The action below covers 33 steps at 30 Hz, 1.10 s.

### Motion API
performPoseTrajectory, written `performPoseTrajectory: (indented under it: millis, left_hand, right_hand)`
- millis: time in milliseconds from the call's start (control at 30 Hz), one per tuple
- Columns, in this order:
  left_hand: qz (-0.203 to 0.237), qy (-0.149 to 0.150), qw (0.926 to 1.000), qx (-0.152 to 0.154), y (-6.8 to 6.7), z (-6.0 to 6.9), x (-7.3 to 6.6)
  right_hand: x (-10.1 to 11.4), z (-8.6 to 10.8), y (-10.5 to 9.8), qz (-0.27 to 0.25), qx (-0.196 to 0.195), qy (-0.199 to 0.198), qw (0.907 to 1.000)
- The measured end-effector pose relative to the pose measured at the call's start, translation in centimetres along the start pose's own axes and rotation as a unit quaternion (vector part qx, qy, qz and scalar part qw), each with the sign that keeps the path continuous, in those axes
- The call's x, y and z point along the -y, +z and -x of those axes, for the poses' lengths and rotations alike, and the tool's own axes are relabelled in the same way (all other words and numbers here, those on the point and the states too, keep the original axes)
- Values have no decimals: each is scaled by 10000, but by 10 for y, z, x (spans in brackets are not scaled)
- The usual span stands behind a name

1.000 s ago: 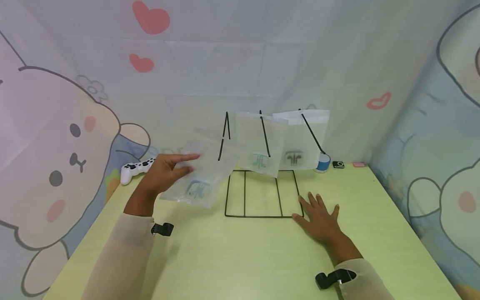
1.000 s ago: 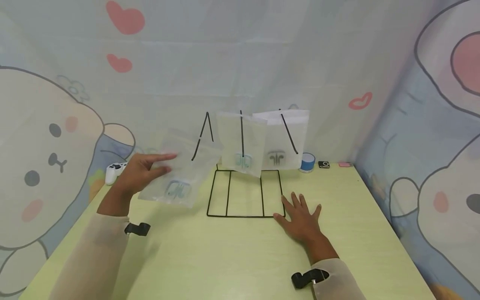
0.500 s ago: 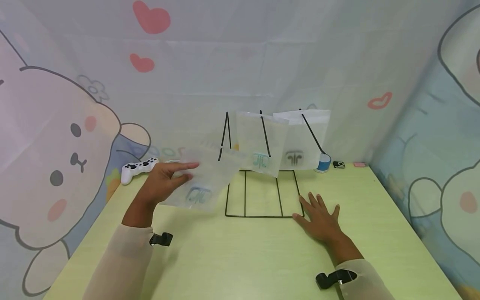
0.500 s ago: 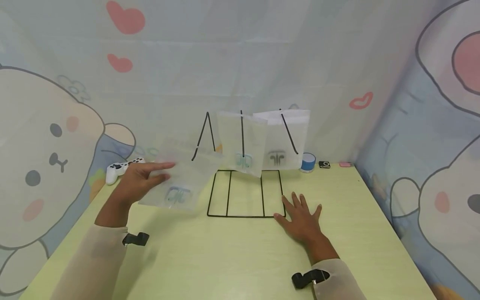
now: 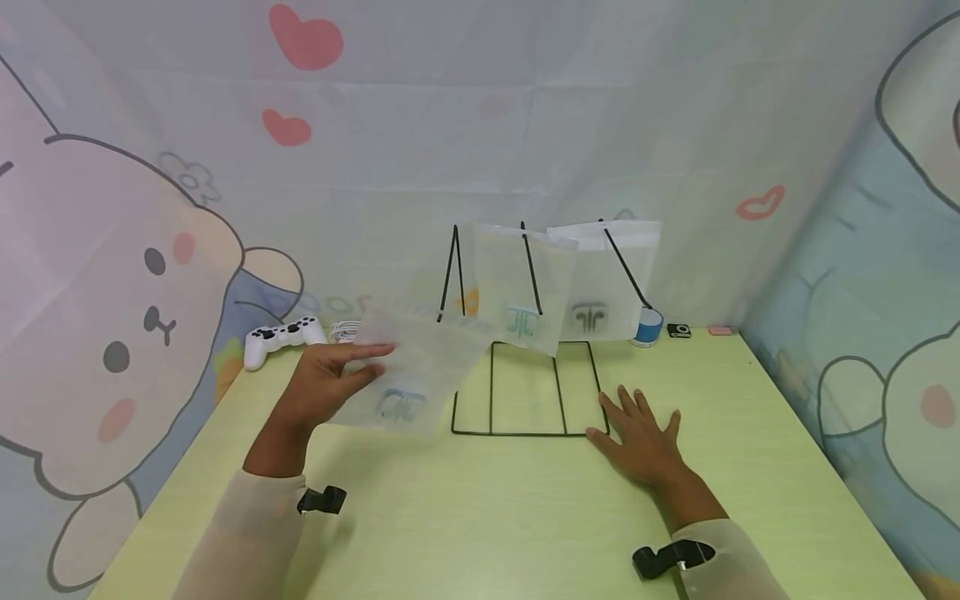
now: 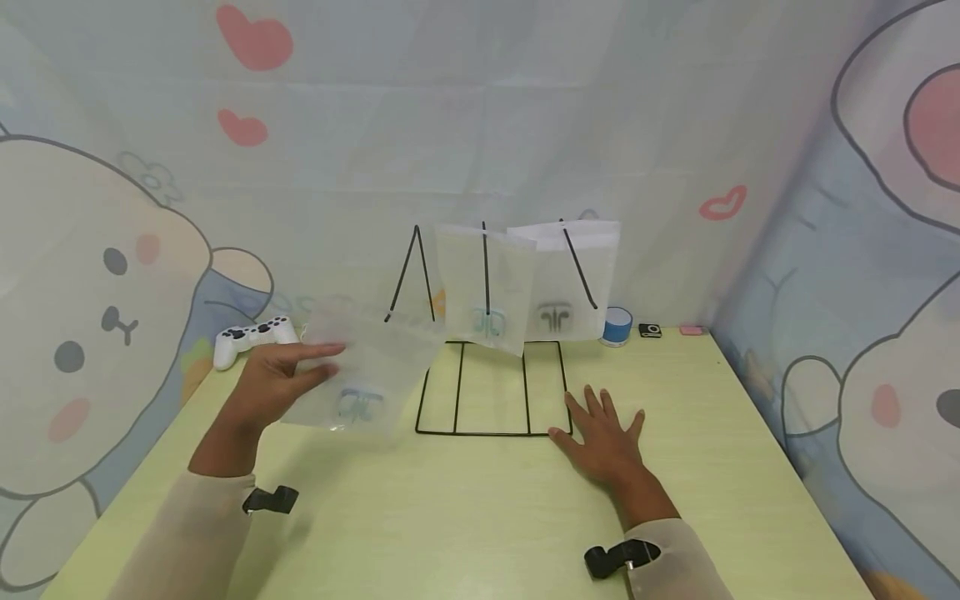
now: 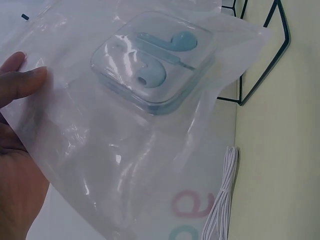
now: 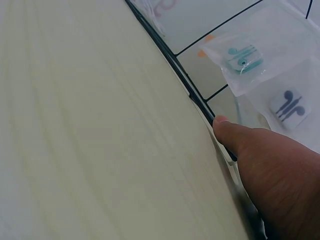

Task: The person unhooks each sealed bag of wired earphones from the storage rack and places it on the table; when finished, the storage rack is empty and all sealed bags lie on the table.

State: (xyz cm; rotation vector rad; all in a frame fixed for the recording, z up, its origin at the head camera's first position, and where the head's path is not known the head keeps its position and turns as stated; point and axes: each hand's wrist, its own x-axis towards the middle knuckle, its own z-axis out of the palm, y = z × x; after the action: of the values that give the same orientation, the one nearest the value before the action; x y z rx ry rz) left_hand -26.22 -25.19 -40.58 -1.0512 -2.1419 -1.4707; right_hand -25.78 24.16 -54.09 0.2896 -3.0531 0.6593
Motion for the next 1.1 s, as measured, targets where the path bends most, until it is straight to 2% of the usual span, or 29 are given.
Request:
performPoseTrajectory:
  millis: [167, 367, 567, 800, 867, 1100]
  left_hand:
    - [151, 99, 9998, -53, 3, 4, 1]
    - [473, 174, 9983, -285, 9, 7, 4]
    - [608, 301, 9970, -366, 13, 10, 7]
    - [561, 464, 9955, -608, 16, 9, 7]
    - [602, 375, 9958, -580, 15, 10, 7]
    - [558, -321, 9976, -243, 10, 16, 9]
  right_hand:
    - [0, 1, 0, -28, -26, -4, 10000]
    - [-1, 1, 2, -109, -82, -19, 9999]
    - [1, 0, 1, -82, -54, -15, 10000]
    - [-1, 0, 3, -1, -53, -1, 10000]
    - [-1, -1, 4, -17, -38, 4, 10000]
    - [-1, -1, 3, -17, -46, 0, 10000]
